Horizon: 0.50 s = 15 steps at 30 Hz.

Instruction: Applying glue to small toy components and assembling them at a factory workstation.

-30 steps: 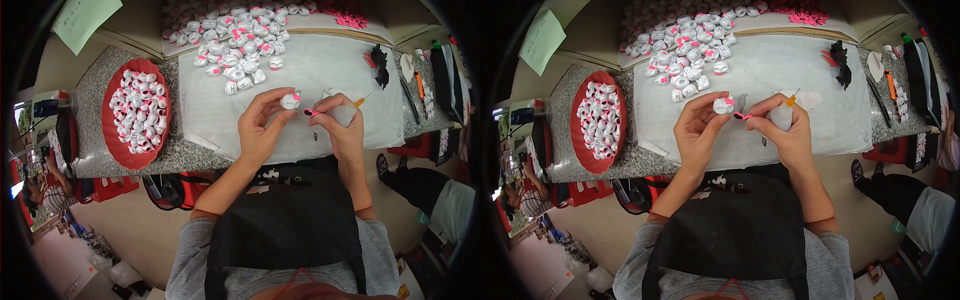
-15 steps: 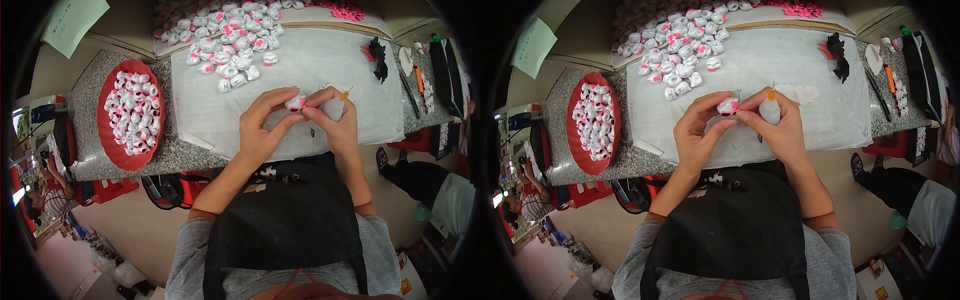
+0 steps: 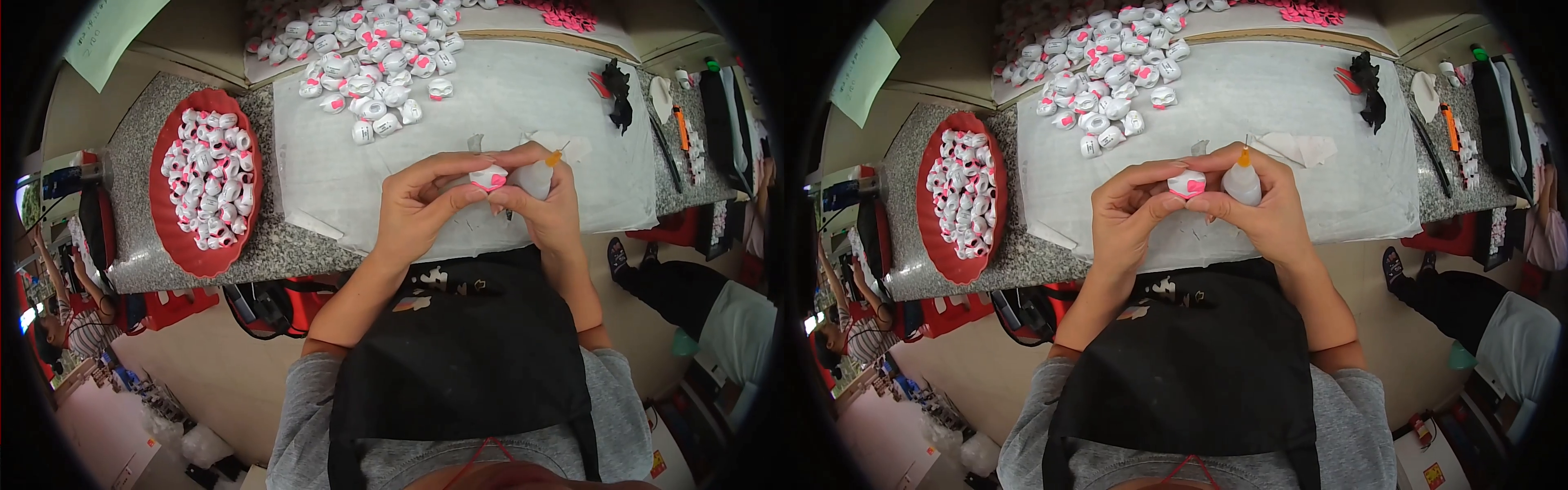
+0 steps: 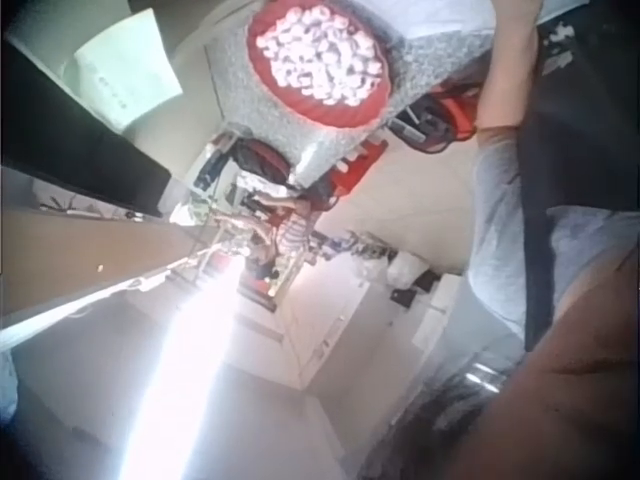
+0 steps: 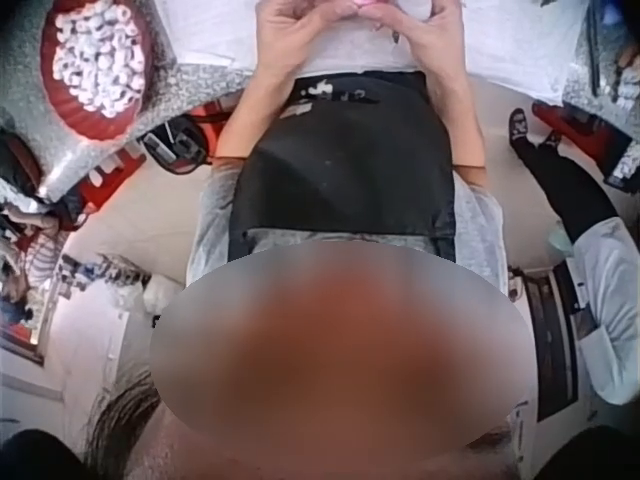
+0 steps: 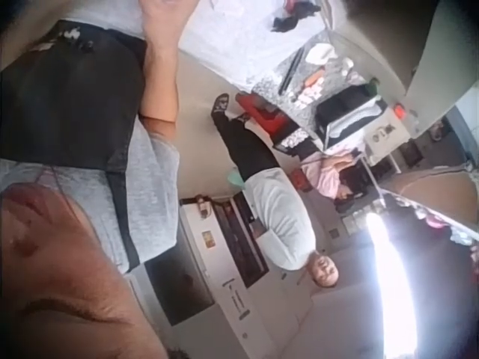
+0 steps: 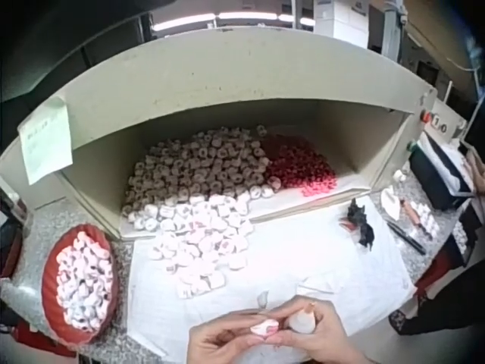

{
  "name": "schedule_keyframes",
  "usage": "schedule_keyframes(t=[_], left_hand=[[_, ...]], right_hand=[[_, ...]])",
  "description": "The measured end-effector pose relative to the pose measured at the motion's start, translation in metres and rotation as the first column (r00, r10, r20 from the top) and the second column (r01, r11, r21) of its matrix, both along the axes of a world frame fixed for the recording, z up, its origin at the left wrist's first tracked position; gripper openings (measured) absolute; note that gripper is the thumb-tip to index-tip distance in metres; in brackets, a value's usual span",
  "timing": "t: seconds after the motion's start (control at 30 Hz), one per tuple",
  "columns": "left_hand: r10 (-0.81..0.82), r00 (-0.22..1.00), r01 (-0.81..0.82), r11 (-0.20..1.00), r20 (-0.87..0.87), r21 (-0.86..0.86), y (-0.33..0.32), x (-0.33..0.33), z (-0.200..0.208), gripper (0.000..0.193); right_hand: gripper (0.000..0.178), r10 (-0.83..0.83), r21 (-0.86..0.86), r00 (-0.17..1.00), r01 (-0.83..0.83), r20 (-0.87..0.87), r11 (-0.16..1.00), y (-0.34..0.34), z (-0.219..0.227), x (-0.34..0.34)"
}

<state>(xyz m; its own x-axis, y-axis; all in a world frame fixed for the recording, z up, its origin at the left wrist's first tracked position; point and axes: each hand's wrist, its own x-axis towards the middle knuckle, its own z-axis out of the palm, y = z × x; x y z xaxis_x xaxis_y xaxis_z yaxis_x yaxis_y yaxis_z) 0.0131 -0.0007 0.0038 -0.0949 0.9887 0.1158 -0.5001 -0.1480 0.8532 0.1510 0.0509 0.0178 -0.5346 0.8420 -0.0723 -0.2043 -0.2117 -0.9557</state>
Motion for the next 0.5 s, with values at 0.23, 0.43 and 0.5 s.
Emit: schedule_keyframes(t=[0.23, 0.43, 0.5], left_hand=[[-0.071, 0.997, 0.071, 0.998, -0.010, 0.002, -0.0012, -0.0027, -0.0022, 0.024], [-0.020, 0.996, 0.016, 0.999, -0.086, -0.041, -0.0018, 0.0041, 0.0001, 0.025], [-0.001, 0.996, -0.001, 1.000, -0.091, -0.028, -0.0020, 0.0052, -0.0008, 0.025]], right_hand=[[0.025, -0.013, 0.015, 0.999, 0.014, -0.046, 1.000, -0.0042, -0.0017, 0.0033], [0.025, -0.010, -0.018, 1.000, 0.010, 0.000, 1.000, -0.0023, -0.0059, 0.0085], [0.025, -0.005, -0.005, 1.000, 0.005, 0.016, 1.000, -0.0027, -0.0047, 0.0081]])
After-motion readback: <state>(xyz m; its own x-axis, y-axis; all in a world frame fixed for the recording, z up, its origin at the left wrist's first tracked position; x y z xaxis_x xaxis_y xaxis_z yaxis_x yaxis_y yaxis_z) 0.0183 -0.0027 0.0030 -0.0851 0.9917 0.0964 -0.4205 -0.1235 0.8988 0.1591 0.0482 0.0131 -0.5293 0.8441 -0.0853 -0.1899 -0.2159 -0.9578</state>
